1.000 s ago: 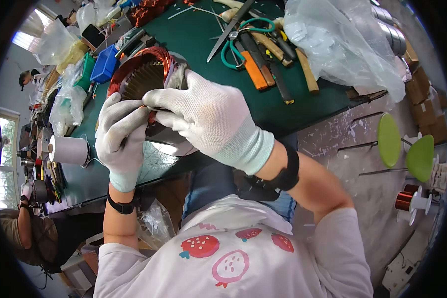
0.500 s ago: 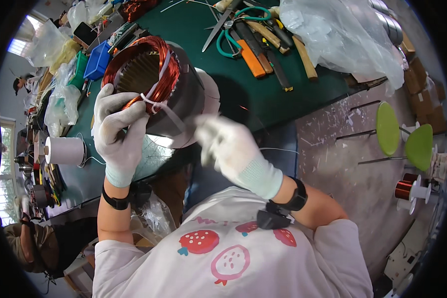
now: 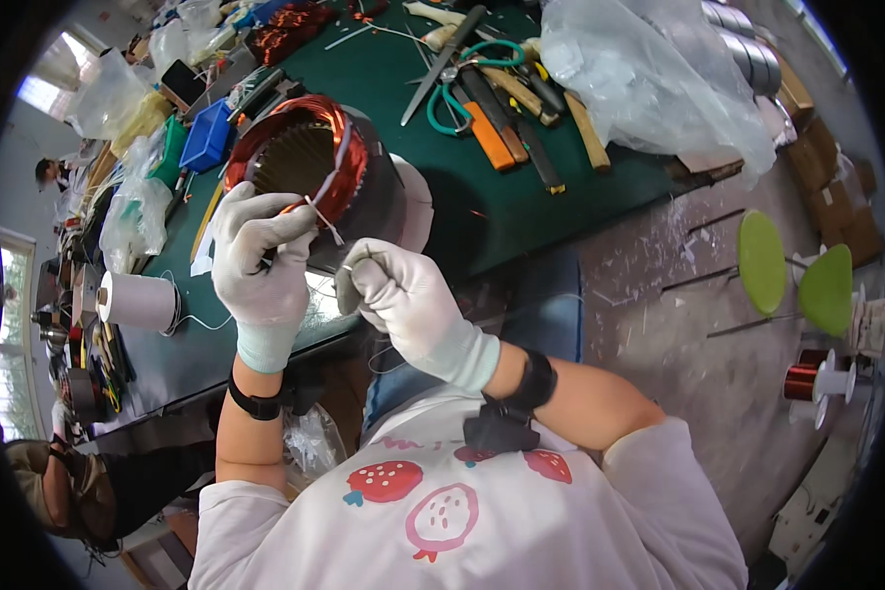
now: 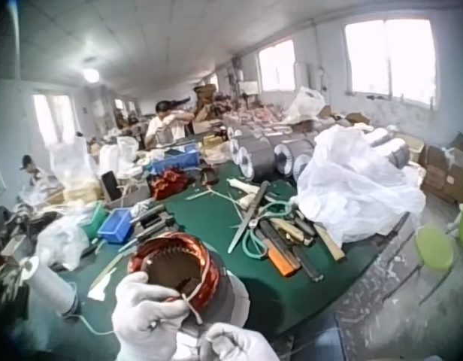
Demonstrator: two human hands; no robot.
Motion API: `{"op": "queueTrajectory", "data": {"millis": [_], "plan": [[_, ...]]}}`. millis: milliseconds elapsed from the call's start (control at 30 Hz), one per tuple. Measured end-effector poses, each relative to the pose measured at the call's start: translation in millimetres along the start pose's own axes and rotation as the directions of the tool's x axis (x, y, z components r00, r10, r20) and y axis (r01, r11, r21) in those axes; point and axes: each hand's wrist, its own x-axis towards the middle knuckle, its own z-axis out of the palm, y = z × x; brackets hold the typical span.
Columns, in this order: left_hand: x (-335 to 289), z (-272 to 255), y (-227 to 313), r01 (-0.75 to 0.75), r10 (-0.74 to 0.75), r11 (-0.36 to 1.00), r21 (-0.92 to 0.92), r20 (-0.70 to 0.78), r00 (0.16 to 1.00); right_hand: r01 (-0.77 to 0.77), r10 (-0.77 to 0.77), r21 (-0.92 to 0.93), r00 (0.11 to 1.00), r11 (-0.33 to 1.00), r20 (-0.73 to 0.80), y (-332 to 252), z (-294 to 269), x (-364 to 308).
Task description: The person is seen wiring and securing the copper coils within an electric motor stator using white string and tools.
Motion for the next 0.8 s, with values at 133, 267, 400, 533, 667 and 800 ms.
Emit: {"op": "queueTrajectory", "data": {"millis": [133, 267, 400, 533, 667, 800], "plan": [[1.8, -1.5, 8.4, 0.228, -0.230, 0.972, -0.063, -0.018, 0.973, -0.051, 0.049, 0.161, 0.999, 0.986, 0.018, 1.3, -0.7, 2.1], [17.1, -5.3, 12.9, 0.023, -0.028, 0.997, 0.071, 0.061, 0.998, -0.027, 0.023, 0.262, 1.000, 0.965, 0.016, 3.6, 2.4, 1.6], [20.5, -4.2, 1.4, -0.039, 0.039, 0.999, 0.030, 0.012, 0.999, -0.232, 0.249, 0.739, 0.964, 0.633, 0.089, -65.1, 18.5, 22.9], [15.7, -11.8, -19.9, -0.035, 0.035, 0.999, -0.014, 0.015, 0.999, -0.303, 0.373, 0.689, 0.927, 0.658, 0.052, -86.1, 57.0, 44.6], [18.6, -19.6, -14.8, -0.108, 0.117, 0.989, -0.101, 0.094, 0.989, -0.023, 0.027, 0.101, 0.999, 0.995, -0.035, 2.0, 27.8, -5.1], [17.9, -24.5, -28.5, -0.029, 0.056, 0.986, -0.165, 0.162, 0.985, -0.054, 0.054, 0.008, 0.998, 0.998, 0.042, -6.8, 28.5, -2.7]]}}
